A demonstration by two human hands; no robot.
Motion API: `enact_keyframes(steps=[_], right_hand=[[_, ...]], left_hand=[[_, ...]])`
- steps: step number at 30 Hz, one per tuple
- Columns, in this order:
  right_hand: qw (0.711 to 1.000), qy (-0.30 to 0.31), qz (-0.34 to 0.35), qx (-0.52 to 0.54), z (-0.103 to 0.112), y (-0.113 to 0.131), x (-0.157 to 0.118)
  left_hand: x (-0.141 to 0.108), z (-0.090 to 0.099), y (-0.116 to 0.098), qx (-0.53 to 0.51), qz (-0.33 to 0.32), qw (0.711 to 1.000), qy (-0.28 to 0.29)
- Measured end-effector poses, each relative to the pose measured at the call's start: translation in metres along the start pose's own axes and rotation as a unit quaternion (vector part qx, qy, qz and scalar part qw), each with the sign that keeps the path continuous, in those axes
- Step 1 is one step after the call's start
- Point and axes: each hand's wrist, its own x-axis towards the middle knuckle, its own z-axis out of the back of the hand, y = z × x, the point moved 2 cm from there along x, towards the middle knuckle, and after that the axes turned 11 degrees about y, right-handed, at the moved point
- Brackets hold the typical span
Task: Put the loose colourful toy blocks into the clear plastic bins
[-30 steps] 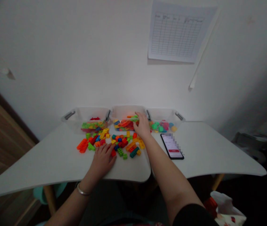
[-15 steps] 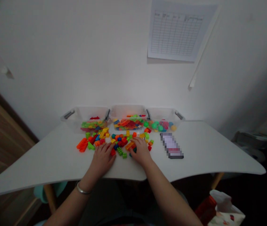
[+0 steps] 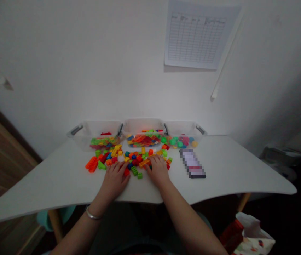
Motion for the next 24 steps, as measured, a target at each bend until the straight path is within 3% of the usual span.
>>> enact_keyframes(steps=[13, 24], right_hand=[[0.999, 0.02, 0.037, -0.027, -0.011, 0.004, 0.01], [0.997, 0.034, 0.068, -0.024, -0.005, 0.011, 0.014]], left_hand=[[0.002, -0.004, 0.001, 0.002, -0.006, 1.0, -0.008], [0.002, -0.006, 0.001, 0.0, -0.011, 1.0, -0.017]])
